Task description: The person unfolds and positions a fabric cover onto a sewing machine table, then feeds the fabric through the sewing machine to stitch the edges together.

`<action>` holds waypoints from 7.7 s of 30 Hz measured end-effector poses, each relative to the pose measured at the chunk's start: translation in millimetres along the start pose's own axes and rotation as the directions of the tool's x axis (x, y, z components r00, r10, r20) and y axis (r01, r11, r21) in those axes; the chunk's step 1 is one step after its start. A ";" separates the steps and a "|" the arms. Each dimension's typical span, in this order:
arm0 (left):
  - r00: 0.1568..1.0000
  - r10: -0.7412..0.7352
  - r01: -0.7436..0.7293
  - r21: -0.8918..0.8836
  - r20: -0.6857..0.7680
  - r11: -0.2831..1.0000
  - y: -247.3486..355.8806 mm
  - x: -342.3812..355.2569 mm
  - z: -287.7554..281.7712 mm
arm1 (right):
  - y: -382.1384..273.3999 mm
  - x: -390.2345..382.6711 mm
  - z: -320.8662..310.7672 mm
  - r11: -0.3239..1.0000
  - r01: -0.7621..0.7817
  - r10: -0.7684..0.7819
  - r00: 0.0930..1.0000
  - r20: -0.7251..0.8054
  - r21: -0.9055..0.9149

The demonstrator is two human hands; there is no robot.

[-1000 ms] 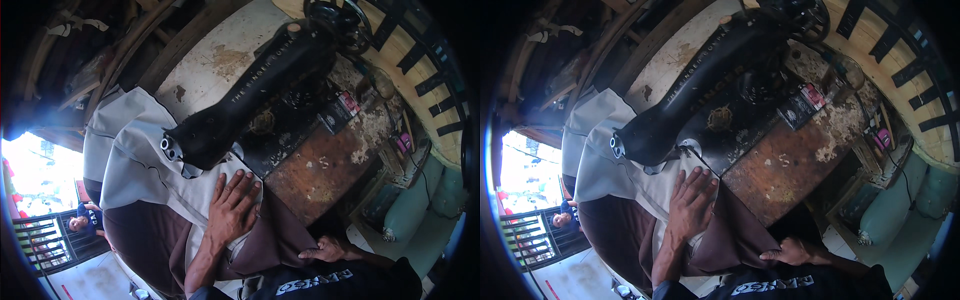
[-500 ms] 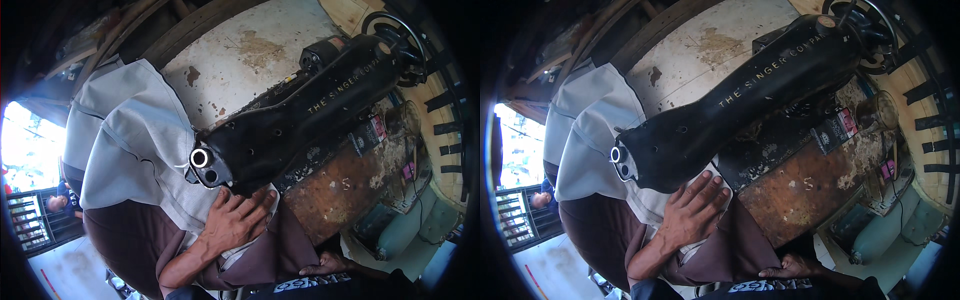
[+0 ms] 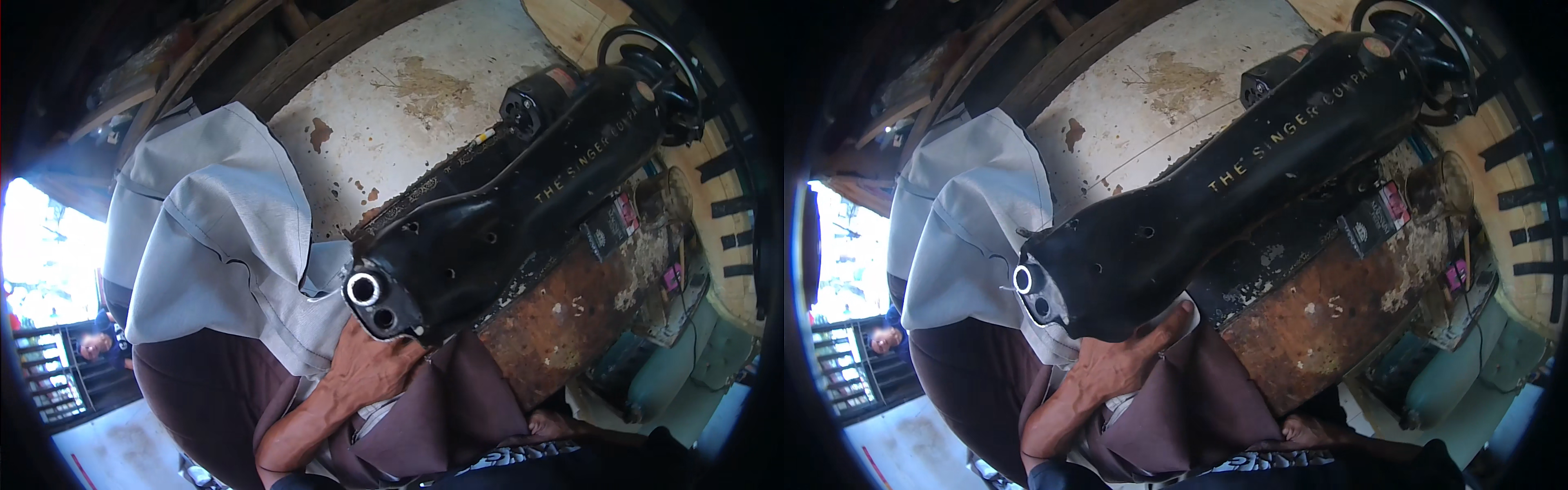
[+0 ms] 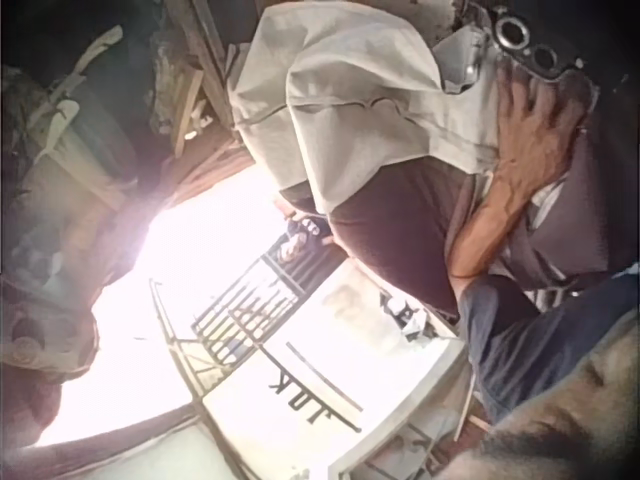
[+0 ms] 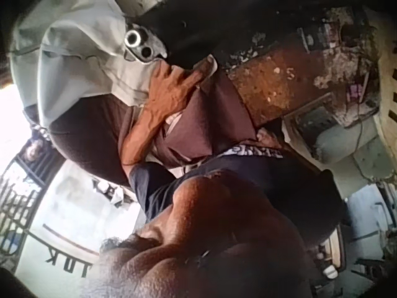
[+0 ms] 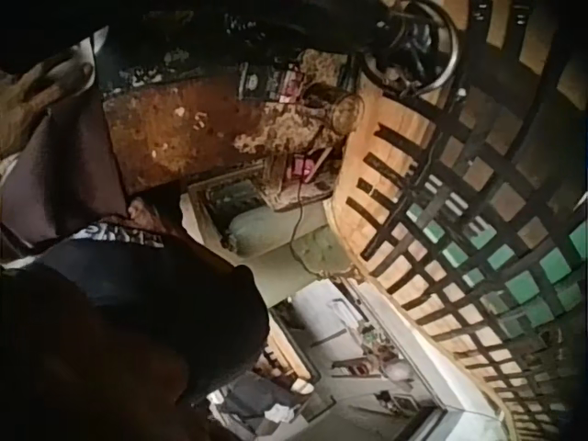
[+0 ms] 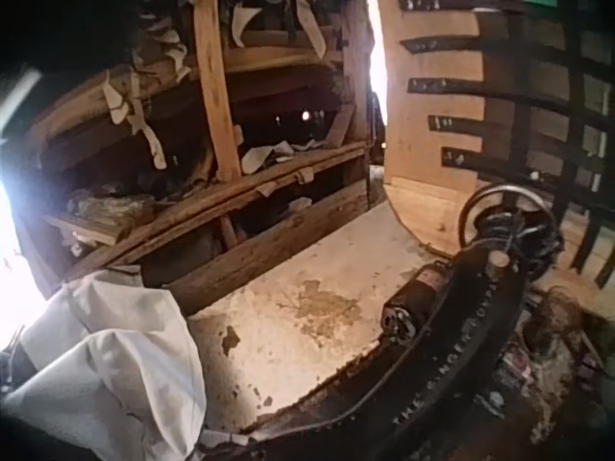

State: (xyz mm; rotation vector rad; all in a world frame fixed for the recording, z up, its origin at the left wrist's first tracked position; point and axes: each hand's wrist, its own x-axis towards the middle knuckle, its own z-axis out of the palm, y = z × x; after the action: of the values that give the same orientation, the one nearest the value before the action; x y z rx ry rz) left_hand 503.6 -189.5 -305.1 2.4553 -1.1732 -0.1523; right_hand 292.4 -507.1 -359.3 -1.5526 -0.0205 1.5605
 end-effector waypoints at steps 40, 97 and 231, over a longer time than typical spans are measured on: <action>0.840 -0.541 0.413 -0.611 -0.031 0.676 189.0 -96.7 -28.9 | -62.7 -62.5 44.7 0.827 0.561 -0.351 0.547 -0.760 0.021; 0.503 -0.542 0.219 -0.508 -0.673 0.833 253.5 -56.0 54.6 | -117.7 -70.6 -9.3 0.128 0.595 -0.974 -0.074 -0.212 -0.794; 0.998 -0.014 0.015 0.003 -0.059 1.000 38.5 -6.5 5.4 | -113.3 1.8 -12.4 0.119 0.181 -0.972 0.220 -0.078 -0.976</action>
State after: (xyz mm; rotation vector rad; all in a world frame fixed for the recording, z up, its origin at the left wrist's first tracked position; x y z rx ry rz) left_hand 470.3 -207.8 -294.8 2.4549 -1.1323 -0.0818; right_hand 366.3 -446.2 -297.5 -2.3193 -1.0925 -0.2269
